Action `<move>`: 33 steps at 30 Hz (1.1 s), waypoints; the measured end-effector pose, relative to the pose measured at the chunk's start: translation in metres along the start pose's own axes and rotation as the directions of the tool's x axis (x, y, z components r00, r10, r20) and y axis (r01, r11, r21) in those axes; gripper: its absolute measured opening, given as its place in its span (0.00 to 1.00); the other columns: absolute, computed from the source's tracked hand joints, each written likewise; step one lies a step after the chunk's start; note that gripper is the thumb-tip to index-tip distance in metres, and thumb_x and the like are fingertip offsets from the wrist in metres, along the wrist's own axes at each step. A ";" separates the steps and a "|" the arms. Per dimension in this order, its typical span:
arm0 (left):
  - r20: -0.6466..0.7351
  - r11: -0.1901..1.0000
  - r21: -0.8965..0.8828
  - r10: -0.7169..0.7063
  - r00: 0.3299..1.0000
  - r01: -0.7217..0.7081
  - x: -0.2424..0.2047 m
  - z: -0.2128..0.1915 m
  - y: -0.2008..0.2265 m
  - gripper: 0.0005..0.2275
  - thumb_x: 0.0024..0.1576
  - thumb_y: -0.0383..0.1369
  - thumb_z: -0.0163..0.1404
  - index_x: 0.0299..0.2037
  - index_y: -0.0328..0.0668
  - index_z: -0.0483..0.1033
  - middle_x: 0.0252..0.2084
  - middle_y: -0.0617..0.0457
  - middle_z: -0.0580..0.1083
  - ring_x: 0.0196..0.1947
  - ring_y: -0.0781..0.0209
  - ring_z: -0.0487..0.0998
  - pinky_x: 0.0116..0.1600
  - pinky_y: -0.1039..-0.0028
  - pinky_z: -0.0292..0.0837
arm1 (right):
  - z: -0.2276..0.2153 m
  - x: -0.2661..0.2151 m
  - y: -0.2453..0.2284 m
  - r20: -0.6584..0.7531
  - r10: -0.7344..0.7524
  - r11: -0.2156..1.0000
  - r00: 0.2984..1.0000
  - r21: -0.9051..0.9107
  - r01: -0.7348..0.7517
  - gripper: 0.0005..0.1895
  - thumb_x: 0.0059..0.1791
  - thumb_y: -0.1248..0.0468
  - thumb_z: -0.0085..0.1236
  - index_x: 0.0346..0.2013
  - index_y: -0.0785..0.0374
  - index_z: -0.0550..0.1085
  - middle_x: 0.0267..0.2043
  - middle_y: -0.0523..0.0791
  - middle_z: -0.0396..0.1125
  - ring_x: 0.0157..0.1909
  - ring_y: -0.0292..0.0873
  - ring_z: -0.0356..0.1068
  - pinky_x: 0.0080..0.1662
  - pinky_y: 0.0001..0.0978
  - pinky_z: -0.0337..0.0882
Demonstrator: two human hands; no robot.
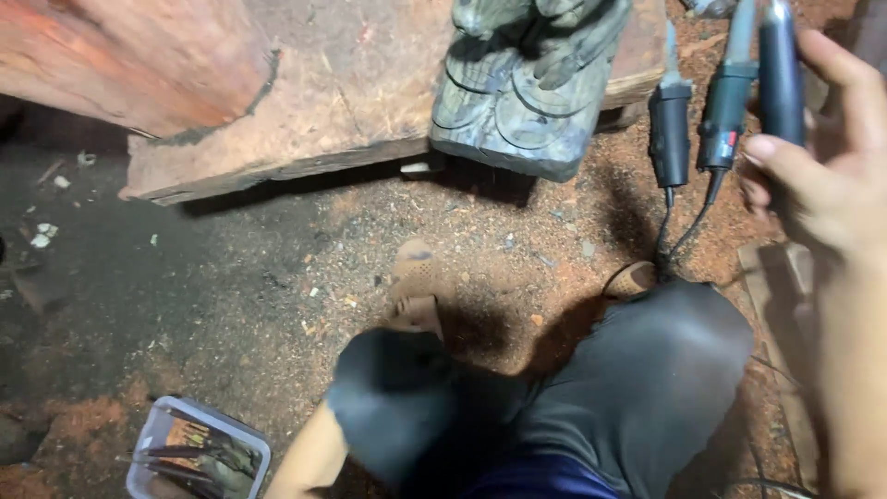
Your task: Using a rotary carving tool to add fine details and texture to a wooden water buffalo sculpture.
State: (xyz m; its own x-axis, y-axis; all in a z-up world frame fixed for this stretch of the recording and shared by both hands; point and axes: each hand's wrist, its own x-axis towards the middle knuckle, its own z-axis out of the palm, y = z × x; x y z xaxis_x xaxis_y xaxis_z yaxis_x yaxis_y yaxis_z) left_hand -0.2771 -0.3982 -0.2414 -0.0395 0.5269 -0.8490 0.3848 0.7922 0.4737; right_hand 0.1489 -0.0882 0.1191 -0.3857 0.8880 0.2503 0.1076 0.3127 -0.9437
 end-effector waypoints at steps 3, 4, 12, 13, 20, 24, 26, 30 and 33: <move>-0.054 0.995 -0.090 0.031 0.998 -0.036 0.014 -0.001 -0.018 0.26 0.61 0.49 0.40 0.67 0.46 0.65 0.69 0.47 0.66 0.65 0.52 0.68 0.68 0.65 0.62 | -0.016 -0.013 0.013 0.029 0.018 1.000 0.999 0.005 -0.018 0.46 0.50 0.86 0.37 0.82 0.60 0.42 0.60 0.67 0.52 0.21 0.47 0.54 0.16 0.32 0.58; -0.068 0.991 -0.122 0.041 0.997 -0.049 0.019 0.001 -0.021 0.26 0.62 0.49 0.39 0.67 0.45 0.64 0.70 0.47 0.65 0.66 0.52 0.68 0.68 0.65 0.61 | -0.023 -0.020 0.020 0.031 0.016 1.000 0.999 0.002 -0.016 0.46 0.50 0.86 0.37 0.82 0.60 0.42 0.60 0.67 0.52 0.21 0.47 0.54 0.16 0.32 0.58; -0.189 0.926 -0.321 0.141 0.972 -0.197 0.066 -0.025 -0.007 0.29 0.63 0.47 0.37 0.72 0.39 0.57 0.72 0.45 0.61 0.69 0.52 0.62 0.69 0.68 0.55 | -0.005 -0.057 0.004 -0.012 0.231 0.830 0.973 0.524 -0.191 0.45 0.46 0.73 0.46 0.79 0.50 0.54 0.55 0.54 0.64 0.19 0.24 0.66 0.15 0.07 0.69; -0.180 0.925 -0.325 0.143 0.973 -0.196 0.053 -0.024 0.004 0.29 0.63 0.47 0.37 0.72 0.39 0.57 0.72 0.45 0.61 0.69 0.52 0.62 0.69 0.68 0.55 | 0.001 -0.055 0.000 -0.014 0.236 0.834 0.972 0.517 -0.195 0.45 0.46 0.73 0.46 0.79 0.50 0.54 0.55 0.54 0.64 0.19 0.24 0.66 0.15 0.07 0.69; -0.060 0.987 -0.158 0.013 0.998 -0.022 0.020 -0.022 0.008 0.27 0.60 0.50 0.40 0.55 0.30 0.72 0.56 0.42 0.73 0.56 0.52 0.71 0.59 0.66 0.67 | 0.038 -0.053 -0.021 0.067 0.268 0.685 0.961 0.688 -0.239 0.41 0.46 0.75 0.49 0.75 0.55 0.59 0.50 0.55 0.67 0.18 0.29 0.64 0.15 0.14 0.66; -0.294 0.923 -0.327 0.103 0.950 -0.201 0.088 0.004 -0.045 0.21 0.56 0.36 0.38 0.43 0.20 0.79 0.40 0.39 0.81 0.40 0.52 0.77 0.49 0.68 0.73 | 0.052 -0.055 -0.021 0.097 0.229 0.647 0.968 0.728 -0.226 0.42 0.46 0.77 0.46 0.76 0.58 0.55 0.49 0.58 0.68 0.18 0.31 0.64 0.14 0.18 0.66; -0.310 0.931 -0.341 0.021 0.950 -0.132 0.085 0.003 -0.036 0.20 0.58 0.36 0.40 0.47 0.21 0.75 0.45 0.38 0.78 0.44 0.51 0.77 0.52 0.68 0.72 | 0.056 -0.055 -0.022 0.092 0.252 0.588 0.963 0.776 -0.228 0.42 0.47 0.78 0.46 0.77 0.58 0.54 0.50 0.59 0.67 0.20 0.33 0.63 0.16 0.19 0.64; -0.326 0.970 -0.213 0.040 0.945 -0.115 0.027 0.006 -0.008 0.21 0.59 0.43 0.45 0.43 0.25 0.80 0.33 0.46 0.81 0.32 0.60 0.76 0.43 0.72 0.74 | 0.062 -0.057 -0.021 0.094 0.272 0.545 0.958 0.805 -0.234 0.43 0.47 0.79 0.46 0.77 0.60 0.52 0.51 0.60 0.66 0.22 0.34 0.63 0.17 0.19 0.64; -0.160 0.983 -0.174 -0.086 0.983 0.058 -0.039 -0.008 0.044 0.24 0.62 0.47 0.40 0.56 0.35 0.76 0.48 0.50 0.81 0.43 0.62 0.78 0.50 0.74 0.71 | 0.063 -0.058 -0.022 0.087 0.287 0.569 0.954 0.786 -0.243 0.43 0.47 0.78 0.46 0.77 0.59 0.52 0.51 0.59 0.66 0.21 0.34 0.62 0.16 0.19 0.62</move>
State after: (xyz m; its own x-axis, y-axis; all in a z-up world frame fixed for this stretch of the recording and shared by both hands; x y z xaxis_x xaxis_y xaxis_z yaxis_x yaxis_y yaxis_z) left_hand -0.2657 -0.3817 -0.1859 -0.2199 0.4993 -0.8380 0.2152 0.8627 0.4576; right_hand 0.1111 -0.1681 0.1114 -0.4169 0.9075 -0.0509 -0.5654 -0.3027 -0.7673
